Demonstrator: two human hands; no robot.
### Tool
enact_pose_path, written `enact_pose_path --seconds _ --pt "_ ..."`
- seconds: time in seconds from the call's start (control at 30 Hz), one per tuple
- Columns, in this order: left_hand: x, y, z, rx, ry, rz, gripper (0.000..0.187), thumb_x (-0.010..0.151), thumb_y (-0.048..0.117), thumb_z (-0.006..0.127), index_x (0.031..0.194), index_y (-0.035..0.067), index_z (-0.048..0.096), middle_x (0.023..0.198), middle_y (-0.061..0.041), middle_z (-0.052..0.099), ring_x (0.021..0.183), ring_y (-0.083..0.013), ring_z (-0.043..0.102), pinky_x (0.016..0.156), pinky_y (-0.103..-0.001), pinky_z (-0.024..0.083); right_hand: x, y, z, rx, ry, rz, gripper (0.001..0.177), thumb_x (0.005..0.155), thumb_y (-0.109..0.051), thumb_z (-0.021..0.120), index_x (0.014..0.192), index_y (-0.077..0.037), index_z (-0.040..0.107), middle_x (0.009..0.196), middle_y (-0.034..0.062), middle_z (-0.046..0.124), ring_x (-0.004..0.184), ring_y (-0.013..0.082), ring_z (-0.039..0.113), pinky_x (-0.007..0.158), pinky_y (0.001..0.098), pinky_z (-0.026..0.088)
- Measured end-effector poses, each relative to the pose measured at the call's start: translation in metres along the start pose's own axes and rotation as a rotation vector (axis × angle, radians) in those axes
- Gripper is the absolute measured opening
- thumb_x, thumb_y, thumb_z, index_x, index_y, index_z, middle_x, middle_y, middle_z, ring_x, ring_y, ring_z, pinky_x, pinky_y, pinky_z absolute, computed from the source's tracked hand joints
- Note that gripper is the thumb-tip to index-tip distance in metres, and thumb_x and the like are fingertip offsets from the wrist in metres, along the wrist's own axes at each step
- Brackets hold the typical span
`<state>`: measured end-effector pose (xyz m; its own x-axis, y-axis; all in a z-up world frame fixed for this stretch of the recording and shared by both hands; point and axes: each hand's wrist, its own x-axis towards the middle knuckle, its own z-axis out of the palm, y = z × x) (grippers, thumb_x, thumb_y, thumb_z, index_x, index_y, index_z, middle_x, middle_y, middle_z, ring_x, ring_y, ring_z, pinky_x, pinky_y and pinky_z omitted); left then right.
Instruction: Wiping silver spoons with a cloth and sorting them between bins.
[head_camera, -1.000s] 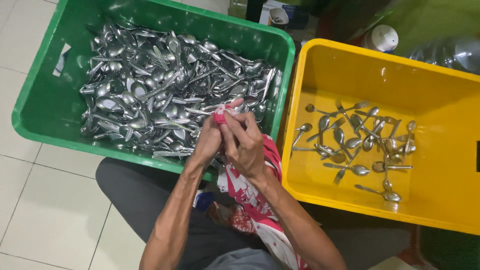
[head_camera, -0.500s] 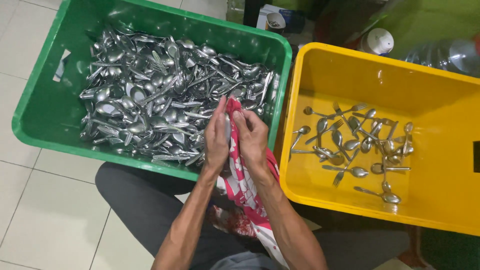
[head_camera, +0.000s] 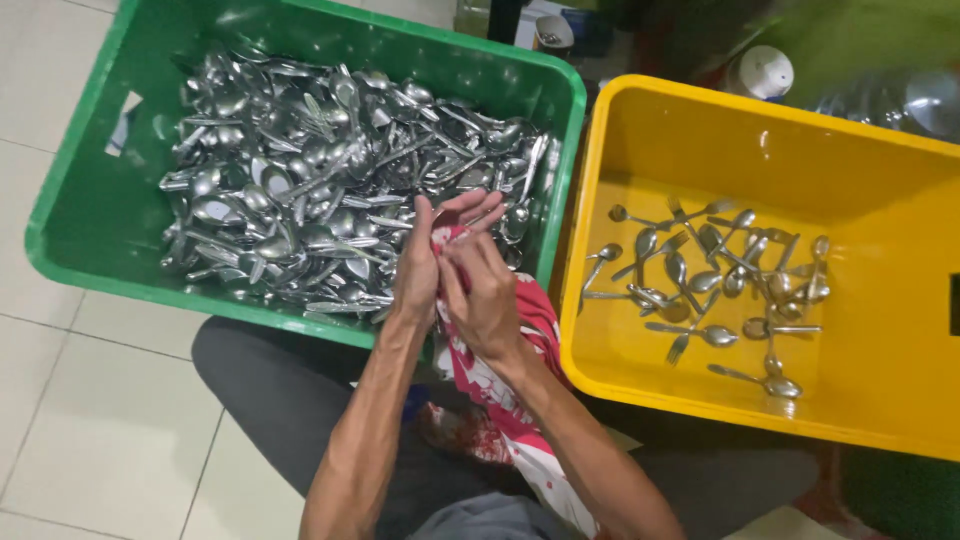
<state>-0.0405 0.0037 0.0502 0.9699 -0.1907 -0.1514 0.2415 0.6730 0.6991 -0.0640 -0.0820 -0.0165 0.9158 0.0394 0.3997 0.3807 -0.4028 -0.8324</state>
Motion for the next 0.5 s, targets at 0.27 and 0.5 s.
enact_pose_path --seconds 0.27,0.5 --pt "0.025 -0.007 -0.051 0.350 0.243 0.218 0.058 0.105 0.056 0.035 0.107 0.007 0.065 0.093 -0.012 0.075 0.105 -0.0269 0.075 0.082 -0.026 0.060 -0.018 -0.005 0.004 -0.003 -0.211 0.025 0.021 0.094 -0.004 0.062 0.110 -0.008 0.074 0.087 0.0101 0.067 0.079 0.0271 0.071 0.070 0.0354 0.058" --pt "0.037 0.016 -0.038 0.196 0.153 0.354 0.047 0.106 0.043 0.044 0.118 0.001 0.060 0.106 -0.024 0.073 0.104 -0.0336 0.074 0.090 -0.042 0.064 -0.045 -0.035 -0.028 0.014 -0.350 0.054 0.009 0.092 -0.010 0.066 0.089 -0.010 0.075 0.074 0.0078 0.067 0.070 0.0299 0.070 0.063 0.0356 0.056"
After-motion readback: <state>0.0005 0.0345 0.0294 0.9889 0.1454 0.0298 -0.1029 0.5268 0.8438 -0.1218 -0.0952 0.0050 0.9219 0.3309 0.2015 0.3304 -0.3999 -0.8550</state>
